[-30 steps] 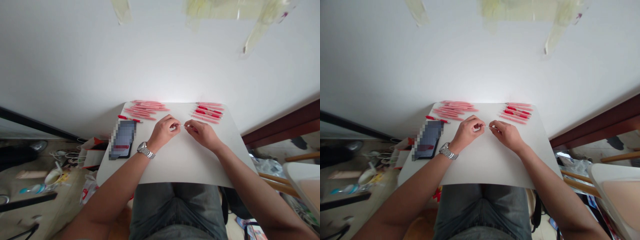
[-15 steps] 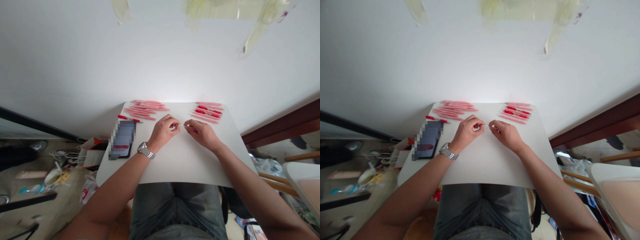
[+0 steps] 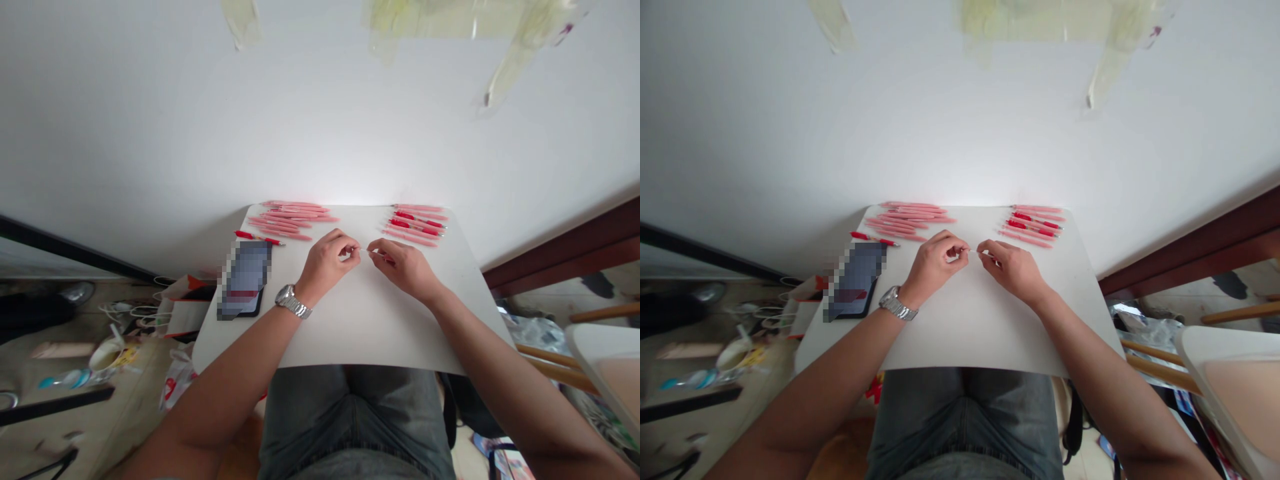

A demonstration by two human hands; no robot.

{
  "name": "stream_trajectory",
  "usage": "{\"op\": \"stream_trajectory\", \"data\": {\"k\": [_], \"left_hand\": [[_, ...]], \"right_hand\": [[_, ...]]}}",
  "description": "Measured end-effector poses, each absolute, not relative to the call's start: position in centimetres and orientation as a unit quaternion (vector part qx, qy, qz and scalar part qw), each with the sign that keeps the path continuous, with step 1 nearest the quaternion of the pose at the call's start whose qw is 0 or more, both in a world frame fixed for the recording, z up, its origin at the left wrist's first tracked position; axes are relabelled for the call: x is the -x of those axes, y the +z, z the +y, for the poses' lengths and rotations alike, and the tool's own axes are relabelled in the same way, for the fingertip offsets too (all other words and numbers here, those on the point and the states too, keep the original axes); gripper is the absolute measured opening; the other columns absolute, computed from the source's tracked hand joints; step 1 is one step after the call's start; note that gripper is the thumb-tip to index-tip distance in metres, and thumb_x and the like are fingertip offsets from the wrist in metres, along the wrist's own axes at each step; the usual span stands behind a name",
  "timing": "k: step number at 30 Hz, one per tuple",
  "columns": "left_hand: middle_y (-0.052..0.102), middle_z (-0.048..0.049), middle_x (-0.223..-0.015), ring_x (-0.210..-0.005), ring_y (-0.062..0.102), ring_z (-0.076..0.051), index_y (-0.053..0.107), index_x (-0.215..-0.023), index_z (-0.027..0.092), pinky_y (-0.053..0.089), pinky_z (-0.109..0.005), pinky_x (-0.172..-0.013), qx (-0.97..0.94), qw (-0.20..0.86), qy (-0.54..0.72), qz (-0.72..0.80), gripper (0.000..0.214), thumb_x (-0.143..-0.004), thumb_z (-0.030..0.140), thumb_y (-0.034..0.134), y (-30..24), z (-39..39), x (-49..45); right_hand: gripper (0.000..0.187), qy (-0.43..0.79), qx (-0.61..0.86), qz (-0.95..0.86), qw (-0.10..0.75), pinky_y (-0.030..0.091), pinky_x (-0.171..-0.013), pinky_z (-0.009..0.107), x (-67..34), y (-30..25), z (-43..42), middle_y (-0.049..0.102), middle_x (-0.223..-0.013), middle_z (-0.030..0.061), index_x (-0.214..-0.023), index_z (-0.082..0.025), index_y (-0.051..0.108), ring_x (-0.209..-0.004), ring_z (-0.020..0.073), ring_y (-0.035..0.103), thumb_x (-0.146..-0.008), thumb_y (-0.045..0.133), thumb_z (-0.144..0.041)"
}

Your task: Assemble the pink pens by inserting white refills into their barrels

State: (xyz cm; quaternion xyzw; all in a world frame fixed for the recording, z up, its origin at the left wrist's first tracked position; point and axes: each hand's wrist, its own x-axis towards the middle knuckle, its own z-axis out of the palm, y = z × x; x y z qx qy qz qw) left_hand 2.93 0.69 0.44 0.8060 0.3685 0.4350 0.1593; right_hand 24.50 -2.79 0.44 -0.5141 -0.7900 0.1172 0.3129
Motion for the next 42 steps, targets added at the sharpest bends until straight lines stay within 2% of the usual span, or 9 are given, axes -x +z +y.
{"op": "stream_trajectory", "data": {"k": [23, 29, 37, 42], "left_hand": [[0.062, -0.0004, -0.086, -0.077, 0.06, -0.012, 0.069, -0.091, 0.02, 0.052, -0.025, -0.072, -0.804, 0.157, 0.433, 0.376, 0.013, -0.089, 0.008, 0.065, 0.2, 0.7, -3.0], [0.062, -0.0004, -0.086, -0.077, 0.06, -0.013, 0.068, -0.091, 0.021, 0.051, -0.025, -0.071, -0.807, 0.153, 0.429, 0.376, 0.013, -0.089, 0.008, 0.065, 0.3, 0.5, -3.1], [0.065, -0.0008, -0.091, -0.072, 0.058, -0.01, 0.066, -0.088, 0.019, 0.052, -0.025, -0.074, -0.755, 0.143, 0.497, 0.403, 0.013, -0.09, 0.007, 0.063, 0.4, 2.3, -1.4], [0.063, -0.0009, -0.088, -0.075, 0.06, -0.011, 0.068, -0.093, 0.019, 0.052, -0.025, -0.072, -0.788, 0.172, 0.461, 0.371, 0.007, -0.096, 0.015, 0.064, 0.3, 1.8, -2.0]], "right_hand": [[0.016, 0.105, 0.521, -0.787, 0.315, 0.04, -0.061, 0.026, -24.4, 0.1, -2.7, 0.075, -0.086, 0.0009, -0.111, -0.028, 0.069, -0.063, 0.0152, 0.061, -0.099, 0.058, -0.027], [0.017, 0.108, 0.515, -0.788, 0.32, 0.039, -0.06, 0.026, -24.3, 0.1, -2.7, 0.075, -0.088, 0.0013, -0.111, -0.028, 0.069, -0.068, 0.0155, 0.064, -0.099, 0.057, -0.026], [0.016, 0.099, 0.543, -0.767, 0.327, 0.038, -0.061, 0.025, -25.2, 0.5, -2.4, 0.07, -0.077, -0.0006, -0.11, -0.026, 0.068, -0.064, 0.0149, 0.06, -0.099, 0.058, -0.029], [0.016, 0.111, 0.531, -0.775, 0.324, 0.038, -0.061, 0.025, -25.0, 0.5, -2.5, 0.069, -0.076, -0.0012, -0.111, -0.025, 0.068, -0.062, 0.0137, 0.056, -0.099, 0.057, -0.03]]}}
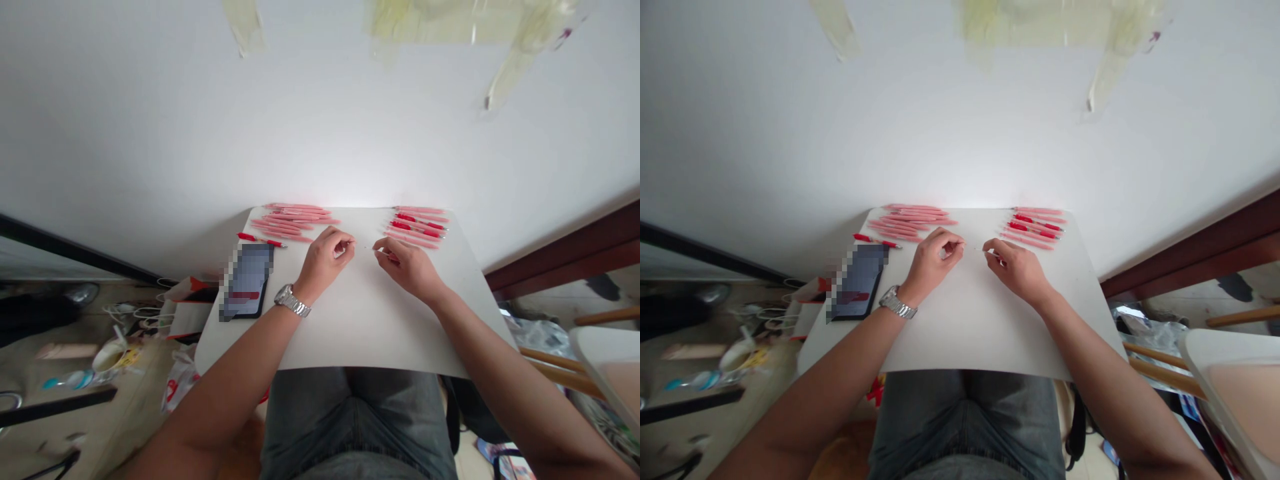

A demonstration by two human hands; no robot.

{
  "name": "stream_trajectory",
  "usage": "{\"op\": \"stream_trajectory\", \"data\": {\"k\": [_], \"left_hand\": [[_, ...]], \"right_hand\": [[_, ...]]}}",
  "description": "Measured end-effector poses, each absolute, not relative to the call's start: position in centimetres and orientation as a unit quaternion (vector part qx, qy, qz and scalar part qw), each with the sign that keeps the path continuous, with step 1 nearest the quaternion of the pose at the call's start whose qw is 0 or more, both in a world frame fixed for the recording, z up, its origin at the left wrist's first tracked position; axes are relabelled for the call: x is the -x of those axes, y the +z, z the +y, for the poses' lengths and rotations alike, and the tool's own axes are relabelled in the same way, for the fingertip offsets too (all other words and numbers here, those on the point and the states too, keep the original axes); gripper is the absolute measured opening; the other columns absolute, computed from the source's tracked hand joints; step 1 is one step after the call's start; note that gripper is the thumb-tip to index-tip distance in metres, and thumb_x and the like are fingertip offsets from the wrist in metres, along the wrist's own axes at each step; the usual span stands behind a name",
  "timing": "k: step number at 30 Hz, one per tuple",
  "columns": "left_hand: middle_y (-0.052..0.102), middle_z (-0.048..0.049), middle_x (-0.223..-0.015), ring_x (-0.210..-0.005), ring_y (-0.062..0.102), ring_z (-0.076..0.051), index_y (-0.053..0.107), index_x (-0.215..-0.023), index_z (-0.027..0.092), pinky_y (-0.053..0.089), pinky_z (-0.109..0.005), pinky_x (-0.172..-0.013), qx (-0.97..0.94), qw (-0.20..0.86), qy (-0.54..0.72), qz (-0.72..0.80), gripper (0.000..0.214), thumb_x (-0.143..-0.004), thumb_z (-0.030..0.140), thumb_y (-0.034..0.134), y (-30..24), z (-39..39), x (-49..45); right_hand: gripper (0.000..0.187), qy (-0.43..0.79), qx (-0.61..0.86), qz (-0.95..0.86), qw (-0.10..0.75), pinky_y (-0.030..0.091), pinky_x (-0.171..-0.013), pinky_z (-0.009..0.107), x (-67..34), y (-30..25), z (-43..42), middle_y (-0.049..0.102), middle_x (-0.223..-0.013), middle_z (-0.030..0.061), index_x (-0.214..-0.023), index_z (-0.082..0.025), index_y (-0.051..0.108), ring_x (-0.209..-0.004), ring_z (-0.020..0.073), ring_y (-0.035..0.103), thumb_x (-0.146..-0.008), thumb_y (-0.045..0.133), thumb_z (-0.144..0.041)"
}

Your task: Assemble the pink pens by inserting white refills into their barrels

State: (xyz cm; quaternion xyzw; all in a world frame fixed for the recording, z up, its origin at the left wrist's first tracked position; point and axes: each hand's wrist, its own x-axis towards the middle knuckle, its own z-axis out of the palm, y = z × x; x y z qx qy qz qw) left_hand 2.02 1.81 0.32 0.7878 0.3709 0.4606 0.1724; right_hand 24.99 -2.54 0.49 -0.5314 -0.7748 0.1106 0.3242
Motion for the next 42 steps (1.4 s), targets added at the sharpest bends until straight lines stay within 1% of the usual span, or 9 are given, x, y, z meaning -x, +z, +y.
{"op": "stream_trajectory", "data": {"k": [7, 10, 13, 17, 24, 28, 33, 39, 42], "left_hand": [[0.064, -0.0017, -0.092, -0.079, 0.061, -0.012, 0.071, -0.098, 0.02, 0.054, -0.025, -0.074, -0.806, 0.202, 0.434, 0.348, 0.008, -0.095, 0.014, 0.067, 0.2, 1.1, -2.4], [0.065, -0.0023, -0.093, -0.08, 0.061, -0.012, 0.071, -0.098, 0.02, 0.054, -0.025, -0.075, -0.811, 0.208, 0.428, 0.339, 0.008, -0.095, 0.014, 0.066, 0.3, 1.1, -2.4], [0.064, -0.002, -0.093, -0.08, 0.061, -0.012, 0.069, -0.095, 0.019, 0.054, -0.025, -0.077, -0.816, 0.205, 0.425, 0.334, 0.007, -0.095, 0.014, 0.066, 0.4, 1.0, -2.4], [0.062, -0.0007, -0.09, -0.079, 0.06, -0.011, 0.066, -0.089, 0.019, 0.054, -0.025, -0.078, -0.818, 0.193, 0.423, 0.338, 0.009, -0.093, 0.011, 0.066, 0.3, 1.0, -2.5], [0.063, -0.0005, -0.09, -0.079, 0.06, -0.011, 0.068, -0.089, 0.02, 0.052, -0.025, -0.075, -0.818, 0.191, 0.419, 0.345, 0.011, -0.091, 0.009, 0.065, 0.3, 1.1, -2.5], [0.063, -0.0005, -0.089, -0.078, 0.06, -0.011, 0.067, -0.089, 0.019, 0.052, -0.025, -0.075, -0.817, 0.195, 0.417, 0.346, 0.012, -0.09, 0.008, 0.065, 0.3, 1.0, -2.5], [0.063, -0.0009, -0.089, -0.078, 0.06, -0.012, 0.067, -0.09, 0.019, 0.052, -0.026, -0.074, -0.82, 0.192, 0.414, 0.345, 0.012, -0.091, 0.008, 0.064, 0.3, 1.0, -2.5], [0.061, -0.0005, -0.086, -0.075, 0.058, -0.012, 0.064, -0.088, 0.02, 0.05, -0.027, -0.072, -0.8, 0.145, 0.439, 0.382, 0.011, -0.092, 0.009, 0.062, 0.6, 1.7, -1.6], [0.062, -0.0014, -0.089, -0.077, 0.058, -0.013, 0.061, -0.091, 0.02, 0.05, -0.027, -0.072, -0.795, 0.153, 0.448, 0.38, 0.01, -0.095, 0.011, 0.06, 0.8, 1.9, -1.4]], "right_hand": [[0.015, 0.119, 0.529, -0.776, 0.321, 0.038, -0.061, 0.025, -24.7, 0.5, -2.8, 0.071, -0.081, -0.0009, -0.11, -0.026, 0.068, -0.063, 0.0135, 0.058, -0.098, 0.059, -0.028], [0.015, 0.119, 0.522, -0.781, 0.321, 0.039, -0.062, 0.025, -24.7, 0.5, -2.8, 0.072, -0.083, -0.0005, -0.11, -0.026, 0.068, -0.065, 0.0136, 0.061, -0.098, 0.06, -0.026], [0.014, 0.117, 0.517, -0.784, 0.323, 0.04, -0.062, 0.024, -24.6, 0.3, -2.8, 0.073, -0.086, 0.0003, -0.109, -0.026, 0.068, -0.068, 0.0141, 0.064, -0.098, 0.06, -0.026], [0.015, 0.111, 0.512, -0.791, 0.317, 0.04, -0.061, 0.025, -24.6, 0.1, -2.8, 0.073, -0.086, -0.0002, -0.11, -0.027, 0.068, -0.063, 0.0134, 0.06, -0.098, 0.06, -0.026], [0.015, 0.118, 0.509, -0.792, 0.316, 0.042, -0.063, 0.025, -24.7, 0.2, -2.8, 0.072, -0.086, -0.0009, -0.111, -0.028, 0.067, -0.064, 0.0133, 0.059, -0.098, 0.061, -0.025], [0.015, 0.121, 0.51, -0.79, 0.317, 0.043, -0.064, 0.025, -24.6, 0.3, -2.9, 0.072, -0.089, -0.0005, -0.111, -0.027, 0.068, -0.067, 0.0137, 0.063, -0.098, 0.061, -0.024], [0.016, 0.126, 0.514, -0.788, 0.314, 0.043, -0.064, 0.025, -24.5, 0.3, -2.9, 0.073, -0.088, -0.0006, -0.111, -0.028, 0.068, -0.066, 0.0136, 0.063, -0.097, 0.061, -0.024], [0.015, 0.104, 0.546, -0.768, 0.317, 0.041, -0.063, 0.025, -25.0, 0.5, -2.7, 0.073, -0.083, -0.0008, -0.11, -0.027, 0.068, -0.067, 0.0143, 0.064, -0.097, 0.061, -0.026], [0.015, 0.105, 0.548, -0.766, 0.319, 0.041, -0.063, 0.025, -25.1, 0.5, -2.6, 0.072, -0.082, -0.0005, -0.109, -0.026, 0.068, -0.066, 0.0145, 0.063, -0.097, 0.06, -0.028]]}}
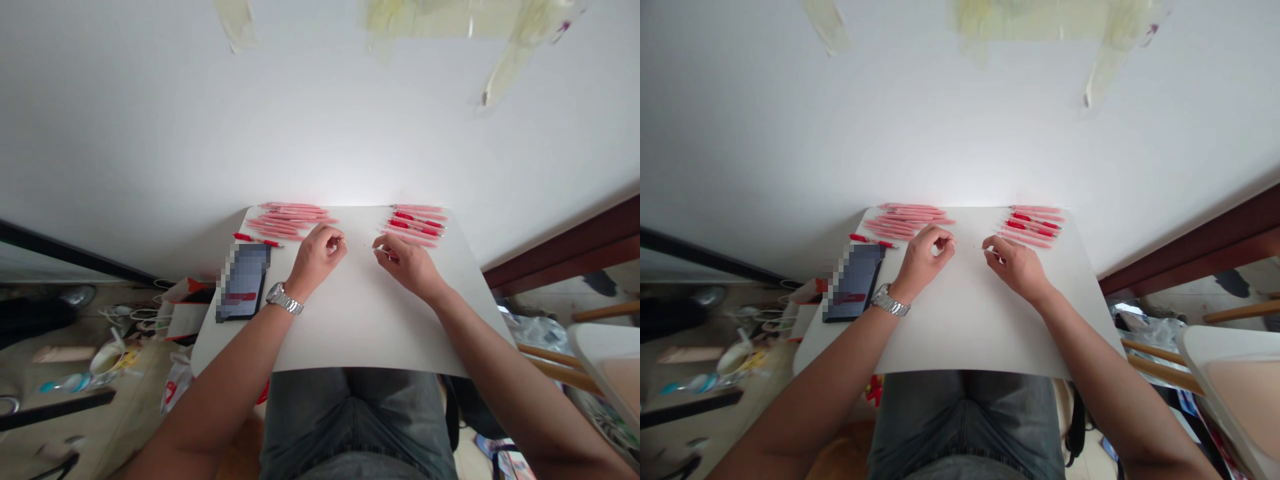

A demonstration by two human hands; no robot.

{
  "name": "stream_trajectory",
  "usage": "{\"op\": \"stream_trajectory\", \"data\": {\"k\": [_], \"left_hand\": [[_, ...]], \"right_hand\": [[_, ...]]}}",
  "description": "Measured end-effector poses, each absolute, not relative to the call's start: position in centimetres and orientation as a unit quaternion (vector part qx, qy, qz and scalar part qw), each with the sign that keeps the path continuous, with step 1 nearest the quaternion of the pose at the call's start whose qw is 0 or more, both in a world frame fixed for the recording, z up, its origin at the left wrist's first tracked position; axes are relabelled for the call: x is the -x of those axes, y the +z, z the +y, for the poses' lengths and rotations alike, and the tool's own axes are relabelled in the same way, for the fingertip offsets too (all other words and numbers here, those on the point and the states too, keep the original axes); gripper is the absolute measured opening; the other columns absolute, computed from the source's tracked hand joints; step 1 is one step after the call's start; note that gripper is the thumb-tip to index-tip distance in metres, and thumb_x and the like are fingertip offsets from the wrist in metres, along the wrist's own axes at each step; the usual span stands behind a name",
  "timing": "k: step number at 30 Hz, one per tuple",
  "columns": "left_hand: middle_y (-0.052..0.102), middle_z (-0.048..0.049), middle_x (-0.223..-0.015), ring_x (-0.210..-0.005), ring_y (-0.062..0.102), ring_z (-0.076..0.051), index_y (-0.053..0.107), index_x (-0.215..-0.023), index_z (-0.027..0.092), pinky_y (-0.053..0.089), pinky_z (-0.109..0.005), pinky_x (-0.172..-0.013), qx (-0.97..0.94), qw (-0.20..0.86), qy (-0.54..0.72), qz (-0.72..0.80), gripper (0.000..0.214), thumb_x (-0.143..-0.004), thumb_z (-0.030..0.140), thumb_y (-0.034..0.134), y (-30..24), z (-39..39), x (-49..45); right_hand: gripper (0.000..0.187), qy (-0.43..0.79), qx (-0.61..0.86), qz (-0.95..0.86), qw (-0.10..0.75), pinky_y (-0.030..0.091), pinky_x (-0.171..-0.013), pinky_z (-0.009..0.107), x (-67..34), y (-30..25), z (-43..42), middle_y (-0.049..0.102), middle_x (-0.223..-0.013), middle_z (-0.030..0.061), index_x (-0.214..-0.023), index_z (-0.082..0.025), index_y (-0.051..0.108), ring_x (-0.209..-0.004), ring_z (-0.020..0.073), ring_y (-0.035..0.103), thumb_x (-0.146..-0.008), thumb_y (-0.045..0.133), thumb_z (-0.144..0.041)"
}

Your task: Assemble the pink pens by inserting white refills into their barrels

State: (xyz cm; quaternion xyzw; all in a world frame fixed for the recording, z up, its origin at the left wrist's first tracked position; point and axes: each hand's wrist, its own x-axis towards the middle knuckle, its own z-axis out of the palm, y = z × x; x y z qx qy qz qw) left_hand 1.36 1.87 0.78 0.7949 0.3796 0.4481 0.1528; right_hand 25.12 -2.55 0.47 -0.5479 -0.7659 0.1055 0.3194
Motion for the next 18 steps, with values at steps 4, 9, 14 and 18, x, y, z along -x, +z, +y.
{"op": "stream_trajectory", "data": {"k": [4, 9, 14, 18], "left_hand": [[0.06, -0.002, -0.09, -0.079, 0.056, -0.014, 0.058, -0.092, 0.021, 0.049, -0.029, -0.075, -0.818, 0.174, 0.419, 0.354, 0.01, -0.099, 0.015, 0.056, 0.79, 1.58, -1.56], [0.06, -0.0027, -0.091, -0.081, 0.058, -0.015, 0.057, -0.092, 0.021, 0.05, -0.03, -0.077, -0.824, 0.188, 0.407, 0.346, 0.011, -0.102, 0.019, 0.054, 0.52, 1.42, -1.76], [0.062, -0.0028, -0.095, -0.083, 0.06, -0.014, 0.064, -0.096, 0.02, 0.052, -0.027, -0.076, -0.819, 0.207, 0.403, 0.352, 0.006, -0.101, 0.02, 0.06, 0.17, 1.45, -1.93], [0.063, -0.0027, -0.096, -0.083, 0.061, -0.013, 0.068, -0.098, 0.02, 0.053, -0.026, -0.076, -0.821, 0.212, 0.401, 0.347, 0.005, -0.099, 0.018, 0.063, 0.16, 1.36, -2.01]], "right_hand": [[0.015, 0.11, 0.538, -0.772, 0.32, 0.041, -0.062, 0.025, -24.98, 0.32, -2.57, 0.073, -0.082, 0.0, -0.109, -0.027, 0.068, -0.065, 0.0148, 0.064, -0.097, 0.06, -0.028], [0.015, 0.109, 0.529, -0.777, 0.323, 0.041, -0.061, 0.025, -24.94, 0.35, -2.66, 0.073, -0.083, 0.0005, -0.11, -0.027, 0.068, -0.065, 0.0154, 0.064, -0.098, 0.059, -0.029], [0.015, 0.117, 0.52, -0.784, 0.317, 0.04, -0.062, 0.025, -24.89, 0.44, -2.77, 0.074, -0.084, 0.0001, -0.111, -0.026, 0.067, -0.066, 0.0145, 0.063, -0.098, 0.059, -0.027], [0.014, 0.121, 0.516, -0.786, 0.317, 0.041, -0.062, 0.025, -24.79, 0.43, -2.8, 0.073, -0.085, -0.0002, -0.111, -0.026, 0.067, -0.068, 0.0143, 0.064, -0.098, 0.059, -0.026]]}}
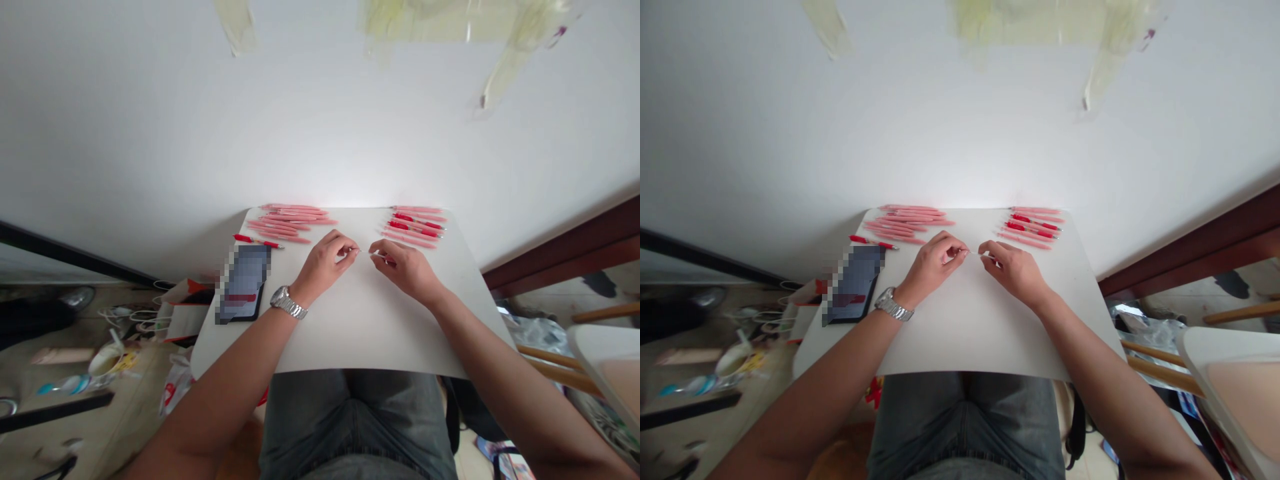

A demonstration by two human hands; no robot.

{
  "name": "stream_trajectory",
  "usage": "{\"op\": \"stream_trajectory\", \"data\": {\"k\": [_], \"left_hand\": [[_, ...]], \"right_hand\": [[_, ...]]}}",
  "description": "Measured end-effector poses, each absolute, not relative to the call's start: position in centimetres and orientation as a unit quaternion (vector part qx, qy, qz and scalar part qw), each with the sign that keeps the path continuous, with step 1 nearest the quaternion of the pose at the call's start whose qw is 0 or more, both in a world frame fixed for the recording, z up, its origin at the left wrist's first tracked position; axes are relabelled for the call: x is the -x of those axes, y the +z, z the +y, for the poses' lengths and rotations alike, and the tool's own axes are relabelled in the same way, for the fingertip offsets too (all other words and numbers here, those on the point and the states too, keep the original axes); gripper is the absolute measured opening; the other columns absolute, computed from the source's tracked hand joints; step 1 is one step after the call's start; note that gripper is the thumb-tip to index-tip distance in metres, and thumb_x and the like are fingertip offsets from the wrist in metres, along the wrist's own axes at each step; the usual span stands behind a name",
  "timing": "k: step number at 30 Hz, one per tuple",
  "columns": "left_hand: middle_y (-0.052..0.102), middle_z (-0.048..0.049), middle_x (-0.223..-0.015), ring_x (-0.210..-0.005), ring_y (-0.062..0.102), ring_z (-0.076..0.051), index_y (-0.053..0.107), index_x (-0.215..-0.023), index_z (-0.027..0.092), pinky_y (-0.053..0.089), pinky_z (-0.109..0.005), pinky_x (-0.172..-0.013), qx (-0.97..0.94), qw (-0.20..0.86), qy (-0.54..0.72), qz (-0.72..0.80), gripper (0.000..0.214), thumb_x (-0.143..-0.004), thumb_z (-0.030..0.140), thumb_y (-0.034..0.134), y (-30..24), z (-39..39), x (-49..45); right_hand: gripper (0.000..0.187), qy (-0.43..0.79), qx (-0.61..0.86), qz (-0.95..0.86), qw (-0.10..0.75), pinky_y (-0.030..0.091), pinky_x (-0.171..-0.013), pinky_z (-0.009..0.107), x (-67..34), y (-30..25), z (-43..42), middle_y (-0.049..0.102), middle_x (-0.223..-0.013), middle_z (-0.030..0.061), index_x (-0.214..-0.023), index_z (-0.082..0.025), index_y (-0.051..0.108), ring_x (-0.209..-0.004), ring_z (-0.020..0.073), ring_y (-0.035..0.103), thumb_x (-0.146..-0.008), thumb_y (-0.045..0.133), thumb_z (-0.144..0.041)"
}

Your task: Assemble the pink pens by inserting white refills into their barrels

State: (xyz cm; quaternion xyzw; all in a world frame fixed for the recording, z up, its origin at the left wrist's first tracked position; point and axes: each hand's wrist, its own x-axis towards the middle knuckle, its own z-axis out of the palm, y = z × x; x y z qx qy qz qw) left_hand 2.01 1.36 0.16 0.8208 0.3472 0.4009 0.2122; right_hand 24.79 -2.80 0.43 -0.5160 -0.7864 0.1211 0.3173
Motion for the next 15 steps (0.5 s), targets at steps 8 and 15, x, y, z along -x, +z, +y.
{"op": "stream_trajectory", "data": {"k": [8, 15], "left_hand": [[0.062, -0.0017, -0.094, -0.082, 0.059, -0.012, 0.067, -0.094, 0.02, 0.052, -0.026, -0.076, -0.825, 0.207, 0.4, 0.342, 0.007, -0.096, 0.014, 0.064, 0.39, 1.12, -2.12], [0.06, -0.0015, -0.092, -0.081, 0.059, -0.013, 0.064, -0.091, 0.02, 0.052, -0.027, -0.076, -0.83, 0.19, 0.398, 0.341, 0.01, -0.093, 0.011, 0.063, 0.46, 0.98, -2.21]], "right_hand": [[0.014, 0.098, 0.514, -0.792, 0.313, 0.04, -0.061, 0.025, -24.68, 0.42, -2.95, 0.073, -0.085, 0.0004, -0.11, -0.027, 0.068, -0.062, 0.014, 0.059, -0.1, 0.058, -0.028], [0.016, 0.101, 0.509, -0.797, 0.308, 0.042, -0.062, 0.026, -24.59, 0.43, -3.03, 0.075, -0.092, 0.0027, -0.113, -0.027, 0.069, -0.066, 0.0151, 0.063, -0.103, 0.058, -0.034]]}}
